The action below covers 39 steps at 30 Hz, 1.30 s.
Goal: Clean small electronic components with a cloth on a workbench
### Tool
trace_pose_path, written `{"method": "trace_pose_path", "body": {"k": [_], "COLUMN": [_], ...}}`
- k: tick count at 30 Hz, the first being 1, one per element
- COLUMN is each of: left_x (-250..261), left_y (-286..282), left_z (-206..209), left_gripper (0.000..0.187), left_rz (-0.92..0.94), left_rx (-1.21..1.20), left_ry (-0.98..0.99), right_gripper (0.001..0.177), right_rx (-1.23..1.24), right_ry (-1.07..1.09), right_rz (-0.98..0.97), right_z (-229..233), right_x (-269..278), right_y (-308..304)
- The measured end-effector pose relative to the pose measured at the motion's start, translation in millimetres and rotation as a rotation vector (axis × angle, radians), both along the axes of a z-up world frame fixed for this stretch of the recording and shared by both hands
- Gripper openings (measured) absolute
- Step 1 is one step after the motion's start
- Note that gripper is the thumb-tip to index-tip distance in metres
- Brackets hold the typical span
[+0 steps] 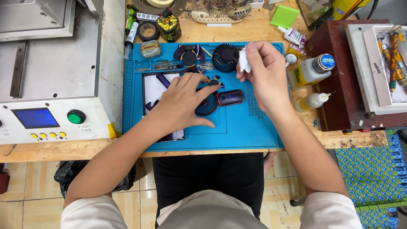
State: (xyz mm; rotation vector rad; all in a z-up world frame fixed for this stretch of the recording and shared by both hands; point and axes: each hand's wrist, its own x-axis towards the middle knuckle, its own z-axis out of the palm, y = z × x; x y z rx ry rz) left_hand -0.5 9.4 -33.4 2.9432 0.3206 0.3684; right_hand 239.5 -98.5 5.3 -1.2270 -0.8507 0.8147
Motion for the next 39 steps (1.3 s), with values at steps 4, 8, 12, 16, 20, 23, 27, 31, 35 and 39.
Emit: {"method": "trace_pose_path", "body": {"k": [4,8,12,16,20,23,27,31,35,39], "left_x": [-4.8,-6.1,-6.3,-5.7,-7.4,-7.9,-3.9,-0.3,3.6,6.2], "left_y": [-4.2,-1.1,-1.6,-4.0,-3.0,-3.3,1.8,-0.6,-9.3,-5.8], "left_z": [20.4,25.7,35.9,38.7,48.3,53.7,44.6,34.2,32.3,19.8], "left_gripper": [0.091,0.09,0.091,0.09,0.096,0.105,0.123,0.11,0.069,0.068], "left_rz": [0.075,0.071,0.001,-0.003,-0.012,-0.01,-0.117,-0.196,-0.193,-0.175], "left_rx": [-0.042,-0.118,-0.281,-0.279,-0.491,-0.619,-0.868,-1.132,-1.266,-1.352], "left_ry": [0.009,0.051,0.053,0.047,-0.143,-0.294,-0.561,-0.666,-0.684,-0.61], "right_gripper": [0.025,0.023,0.022,0.021,0.018,0.015,0.006,0.025,0.019,0.015], "right_rx": [0.087,0.055,0.046,0.039,0.061,0.101,0.201,0.24,0.392,0.549], "right_ry": [-0.057,-0.143,-0.184,-0.187,-0.209,-0.297,-0.549,-0.461,-0.663,-0.948], "right_rz": [-0.027,0.002,0.009,0.031,0.032,0.094,0.227,0.217,0.204,0.118], "right_z": [-12.2,-13.4,-22.2,-26.5,-28.9,-33.7,-17.1,-37.4,-13.6,-13.7], "right_x": [-1.3,-1.9,3.1,4.0,9.1,9.5,-7.1,-11.7,-26.7,-42.0], "right_y": [5.1,4.2,6.0,6.9,7.9,10.0,2.2,2.0,-5.4,-9.2]}}
